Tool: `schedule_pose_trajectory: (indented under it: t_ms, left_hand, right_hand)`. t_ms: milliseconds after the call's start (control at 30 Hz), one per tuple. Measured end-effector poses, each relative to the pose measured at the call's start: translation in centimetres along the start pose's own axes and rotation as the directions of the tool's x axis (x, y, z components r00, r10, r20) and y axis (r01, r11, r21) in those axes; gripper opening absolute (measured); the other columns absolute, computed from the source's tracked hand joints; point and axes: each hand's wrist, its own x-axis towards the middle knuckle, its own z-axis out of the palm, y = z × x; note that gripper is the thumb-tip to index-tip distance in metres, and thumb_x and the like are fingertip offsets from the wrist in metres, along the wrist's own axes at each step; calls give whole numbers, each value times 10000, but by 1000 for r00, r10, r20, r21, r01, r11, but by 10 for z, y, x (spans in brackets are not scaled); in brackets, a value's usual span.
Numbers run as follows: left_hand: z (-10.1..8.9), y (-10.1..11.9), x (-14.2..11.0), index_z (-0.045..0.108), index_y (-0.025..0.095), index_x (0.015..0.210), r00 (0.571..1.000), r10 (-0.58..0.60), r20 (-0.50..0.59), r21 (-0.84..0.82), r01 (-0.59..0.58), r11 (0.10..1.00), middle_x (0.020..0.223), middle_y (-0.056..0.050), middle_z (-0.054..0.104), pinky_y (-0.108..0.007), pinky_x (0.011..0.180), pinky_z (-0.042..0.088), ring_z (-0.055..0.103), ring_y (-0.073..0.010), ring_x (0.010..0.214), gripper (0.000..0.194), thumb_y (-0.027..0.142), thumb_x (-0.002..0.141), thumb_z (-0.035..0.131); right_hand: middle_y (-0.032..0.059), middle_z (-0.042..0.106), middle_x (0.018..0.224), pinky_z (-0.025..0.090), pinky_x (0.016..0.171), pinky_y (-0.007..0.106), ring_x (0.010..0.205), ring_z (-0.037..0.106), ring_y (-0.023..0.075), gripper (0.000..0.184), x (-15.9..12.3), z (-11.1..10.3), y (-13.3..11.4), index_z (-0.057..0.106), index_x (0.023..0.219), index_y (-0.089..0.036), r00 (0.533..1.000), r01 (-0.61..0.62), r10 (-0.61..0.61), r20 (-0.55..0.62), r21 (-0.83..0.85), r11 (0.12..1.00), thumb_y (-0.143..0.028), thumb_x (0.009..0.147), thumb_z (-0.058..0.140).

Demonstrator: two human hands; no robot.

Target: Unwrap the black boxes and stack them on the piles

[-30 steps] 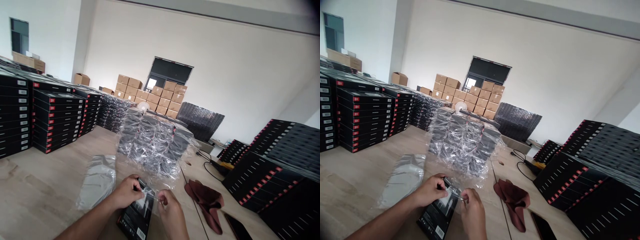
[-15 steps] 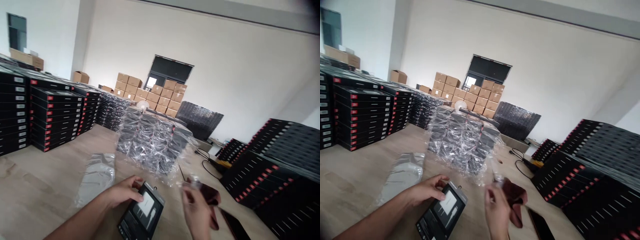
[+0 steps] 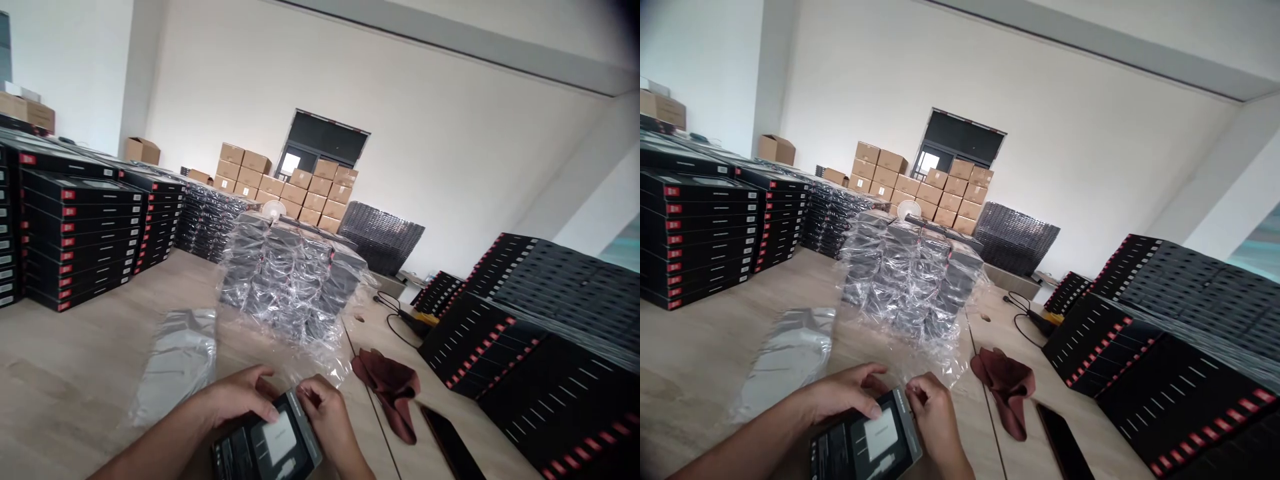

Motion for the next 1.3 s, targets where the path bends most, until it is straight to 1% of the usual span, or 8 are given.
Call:
schedule_pose_trajectory:
  t_ms: [133, 267, 400, 533, 633, 867, 1100, 1300]
  left_hand:
    - [-4, -3, 4, 411, 201, 1339, 997, 69, 44, -120, -64, 991, 1277, -98, 559, -356, 930, 412, 545, -271, 1125, 928, 155, 489, 780]
    - [-6, 0, 3, 481, 197, 1285, 996, 65, 53, -162, -56, 985, 1191, -91, 618, -361, 873, 438, 597, -268, 1019, 833, 175, 505, 773]
    - [-3, 9, -6, 610, 205, 1126, 986, 77, 151, -78, -66, 995, 1135, -61, 643, -342, 834, 450, 598, -256, 999, 622, 170, 523, 762]
    - [3, 14, -14, 606, 262, 1200, 960, 109, 257, 127, -146, 981, 1272, -9, 580, -315, 951, 397, 507, -243, 1175, 611, 183, 609, 739]
    - [6, 12, -14, 557, 268, 1266, 973, 93, 213, 260, -148, 954, 1267, 8, 590, -328, 956, 397, 538, -249, 1142, 641, 209, 646, 711]
    - [1, 1, -7, 574, 233, 1247, 995, 80, 60, 414, -98, 905, 1306, -18, 559, -304, 993, 350, 495, -250, 1189, 642, 275, 628, 738]
    - [-4, 3, -8, 561, 204, 998, 987, 162, 11, 425, -151, 892, 790, 51, 556, -214, 659, 348, 486, -137, 739, 454, 316, 593, 734]
    - [-5, 9, -9, 511, 193, 955, 981, 194, -25, 430, -165, 887, 773, 60, 492, -203, 609, 299, 419, -112, 683, 419, 285, 594, 704]
  right_hand:
    - [10, 602, 678, 441, 606, 230, 653, 570, 148, 198, 0, 7, 4, 599, 649, -200, 999, 19, -18, -36, 44, 999, -277, 821, 538]
    - [-13, 550, 621, 391, 548, 217, 589, 510, 130, 174, -1, 10, 6, 549, 598, -197, 992, 71, -70, -103, 8, 997, -177, 771, 543]
    - [5, 570, 687, 394, 593, 231, 625, 528, 134, 177, -2, 6, 4, 560, 660, -198, 988, 65, -84, -130, -143, 988, -164, 816, 483]
    - [7, 590, 718, 416, 621, 229, 655, 563, 139, 159, -2, 7, 2, 584, 701, -205, 985, 120, -146, -91, -242, 963, -141, 809, 486]
    - [-3, 585, 696, 420, 615, 226, 646, 570, 142, 141, 0, 11, 2, 580, 680, -210, 983, 131, -152, -104, -190, 973, -149, 789, 515]
    - [4, 558, 693, 436, 607, 247, 634, 548, 156, 135, -1, 5, 6, 551, 756, -200, 930, -3, -25, -366, -76, 997, -253, 854, 475]
    - [22, 578, 734, 445, 646, 256, 691, 566, 167, 132, -1, 6, 2, 584, 731, -203, 971, 79, -80, -226, -10, 997, -204, 829, 495]
    - [18, 586, 691, 440, 608, 235, 645, 557, 152, 220, -3, 10, -3, 598, 725, -192, 980, 35, -24, -199, 54, 998, -343, 868, 524]
